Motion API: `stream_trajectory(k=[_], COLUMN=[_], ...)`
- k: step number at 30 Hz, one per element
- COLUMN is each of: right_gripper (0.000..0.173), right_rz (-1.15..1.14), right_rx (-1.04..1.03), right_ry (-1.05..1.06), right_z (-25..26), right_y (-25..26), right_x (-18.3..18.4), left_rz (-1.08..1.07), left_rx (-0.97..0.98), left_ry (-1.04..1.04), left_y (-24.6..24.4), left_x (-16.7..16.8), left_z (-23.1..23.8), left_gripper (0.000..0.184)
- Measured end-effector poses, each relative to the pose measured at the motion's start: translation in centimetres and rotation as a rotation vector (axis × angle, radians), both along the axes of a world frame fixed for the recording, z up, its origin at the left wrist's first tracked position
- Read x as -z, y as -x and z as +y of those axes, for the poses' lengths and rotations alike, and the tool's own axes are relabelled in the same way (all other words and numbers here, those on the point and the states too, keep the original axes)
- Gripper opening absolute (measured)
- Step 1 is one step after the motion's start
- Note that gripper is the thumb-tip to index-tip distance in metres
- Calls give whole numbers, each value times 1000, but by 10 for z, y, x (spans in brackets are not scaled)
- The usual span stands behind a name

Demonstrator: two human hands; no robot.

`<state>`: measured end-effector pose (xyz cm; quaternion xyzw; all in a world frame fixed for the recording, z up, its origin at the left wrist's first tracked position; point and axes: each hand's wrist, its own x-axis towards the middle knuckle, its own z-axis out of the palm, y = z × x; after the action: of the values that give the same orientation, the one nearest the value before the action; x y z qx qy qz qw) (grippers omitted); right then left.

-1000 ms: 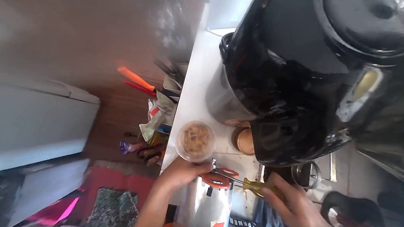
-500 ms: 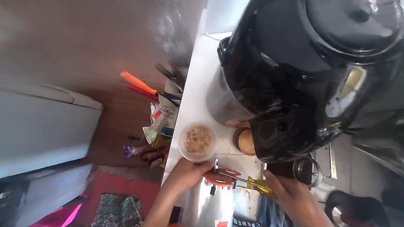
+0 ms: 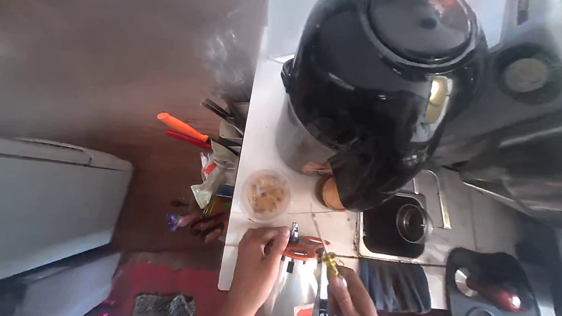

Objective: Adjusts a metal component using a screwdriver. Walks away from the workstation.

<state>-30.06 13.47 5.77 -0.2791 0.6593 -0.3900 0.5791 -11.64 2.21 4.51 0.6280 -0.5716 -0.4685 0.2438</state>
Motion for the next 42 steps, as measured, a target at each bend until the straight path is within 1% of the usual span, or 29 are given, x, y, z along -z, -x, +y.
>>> stream_trajectory(k=[2, 4, 6, 10, 13, 15, 16, 18, 20, 22, 24, 28, 31, 33, 36, 40, 42], right_gripper=[39, 40, 33, 33, 30, 31, 32, 39, 49, 63, 65, 64, 64, 65, 64, 65, 58], right_rz=[-53, -141, -173, -129, -106, 0, 72, 197, 225, 202, 203, 193, 177, 172, 153, 122, 142], right_rx=[60, 174, 246, 351, 355, 319, 307, 316, 327, 312, 345, 403, 422, 428, 440, 427, 403], right_ry=[-1, -22, -16, -20, -7, 18, 29, 36, 11, -28, -62, -101, -107, -104, -101, -105, -66], right_z=[-1, -2, -3, -11, -12, -9, -8, -8, -9, -11, -16, -20, -19, -19, -19, -17, -14], right_y=[-10, -16, -21, -32, -28, -24, -22, -19, -20, -25, -34, -40, -40, -40, -40, -39, -34], right_x=[8, 13, 15, 16, 20, 21, 21, 26, 31, 30, 26, 22, 23, 23, 24, 24, 25], left_rz=[17, 10, 0, -6, -11, -10, -11, -23, -57, -57, -59, -63, 47, 65, 38, 95, 166], left_rx=[-51, -99, -120, -119, -112, -58, 4, 160, 315, 364, 390, 506, 501, 518, 545, 561, 535], left_ry=[38, 13, -19, -46, -52, -55, -70, -186, -356, -507, -576, -580, -652, -679, -651, -611, -609], left_y=[4, 7, 9, 11, 10, 5, 0, -7, -7, -2, 2, 2, 4, 6, 7, 1, -3], left_x=[10, 14, 13, 10, 10, 9, 7, -4, -14, -14, -6, 9, 13, 12, 13, 13, 15], left_z=[2, 1, -2, -2, -1, -1, -4, -18, -38, -53, -62, -71, -73, -75, -74, -72, -69], left_gripper=[50, 45, 44, 49, 53, 52, 51, 47, 43, 37, 32, 34, 32, 27, 23, 24, 27])
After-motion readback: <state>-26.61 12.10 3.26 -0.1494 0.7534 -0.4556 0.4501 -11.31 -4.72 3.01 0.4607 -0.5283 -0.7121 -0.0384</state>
